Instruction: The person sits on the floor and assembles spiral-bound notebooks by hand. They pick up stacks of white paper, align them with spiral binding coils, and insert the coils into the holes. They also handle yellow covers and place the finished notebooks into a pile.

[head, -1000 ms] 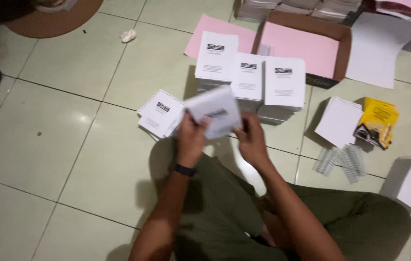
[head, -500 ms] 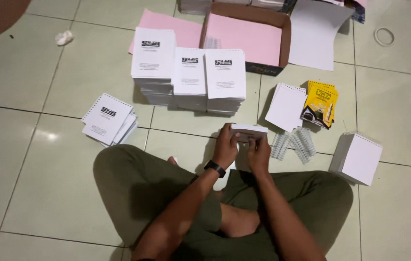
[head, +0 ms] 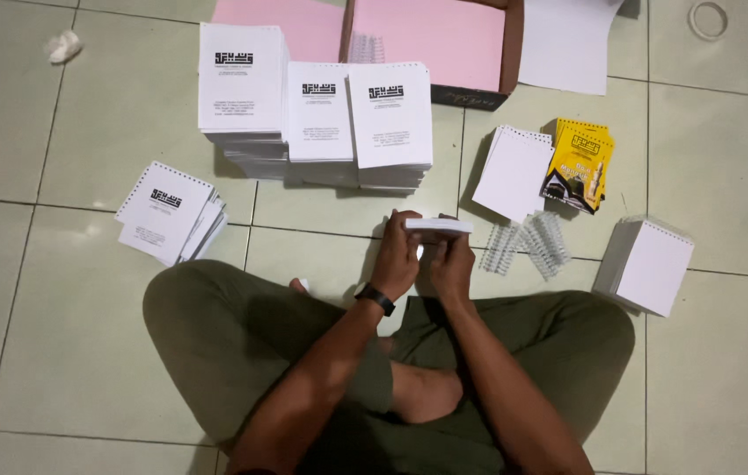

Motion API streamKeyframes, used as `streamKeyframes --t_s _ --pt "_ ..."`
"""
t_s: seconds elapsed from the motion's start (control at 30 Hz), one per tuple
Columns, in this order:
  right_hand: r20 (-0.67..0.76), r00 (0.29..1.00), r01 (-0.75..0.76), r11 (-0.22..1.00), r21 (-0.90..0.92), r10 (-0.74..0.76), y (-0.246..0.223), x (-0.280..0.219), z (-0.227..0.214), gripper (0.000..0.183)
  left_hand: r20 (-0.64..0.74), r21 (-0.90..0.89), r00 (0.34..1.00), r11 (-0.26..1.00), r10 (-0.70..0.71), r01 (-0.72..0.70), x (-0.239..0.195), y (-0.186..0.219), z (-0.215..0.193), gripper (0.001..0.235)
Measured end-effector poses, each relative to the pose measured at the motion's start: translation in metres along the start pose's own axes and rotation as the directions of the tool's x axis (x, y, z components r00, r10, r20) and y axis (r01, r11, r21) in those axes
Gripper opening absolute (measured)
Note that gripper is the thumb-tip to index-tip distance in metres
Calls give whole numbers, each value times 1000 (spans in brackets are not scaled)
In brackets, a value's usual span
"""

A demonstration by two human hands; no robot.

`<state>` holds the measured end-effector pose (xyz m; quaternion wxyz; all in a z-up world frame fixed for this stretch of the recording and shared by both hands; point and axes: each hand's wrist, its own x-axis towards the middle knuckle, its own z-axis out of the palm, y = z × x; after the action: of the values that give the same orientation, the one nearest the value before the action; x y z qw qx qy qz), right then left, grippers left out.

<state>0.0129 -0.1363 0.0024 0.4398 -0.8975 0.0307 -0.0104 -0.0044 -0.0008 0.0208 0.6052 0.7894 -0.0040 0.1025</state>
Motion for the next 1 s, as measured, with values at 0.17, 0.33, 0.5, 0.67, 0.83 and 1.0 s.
streamKeyframes --t_s 0.17,0.33,0.5,0.67,0.83,1.0 --pt "42 999 14 999 -46 -12 27 4 11 4 -7 51 994 993 -109 109 -5 -17 4 31" --pt "105 994 -31 997 -66 37 -22 9 -19 11 -25 47 976 975 -217 218 5 -5 -11 50" --pt "355 917 -133 979 -156 181 -50 -2 -56 26 41 -195 933 913 -357 358 -5 -11 -16 28" --pt "377 902 -158 974 -162 209 -22 -4 -57 27 110 -201 904 882 -413 427 -19 18 -14 35" --pt "383 905 -148 981 -128 187 -38 -15 -67 32 129 -111 922 918 -365 380 -23 4 -16 34" --pt "382 909 -138 986 -98 166 -56 -15 -76 28 137 -248 954 924 -266 293 -17 12 -21 25"
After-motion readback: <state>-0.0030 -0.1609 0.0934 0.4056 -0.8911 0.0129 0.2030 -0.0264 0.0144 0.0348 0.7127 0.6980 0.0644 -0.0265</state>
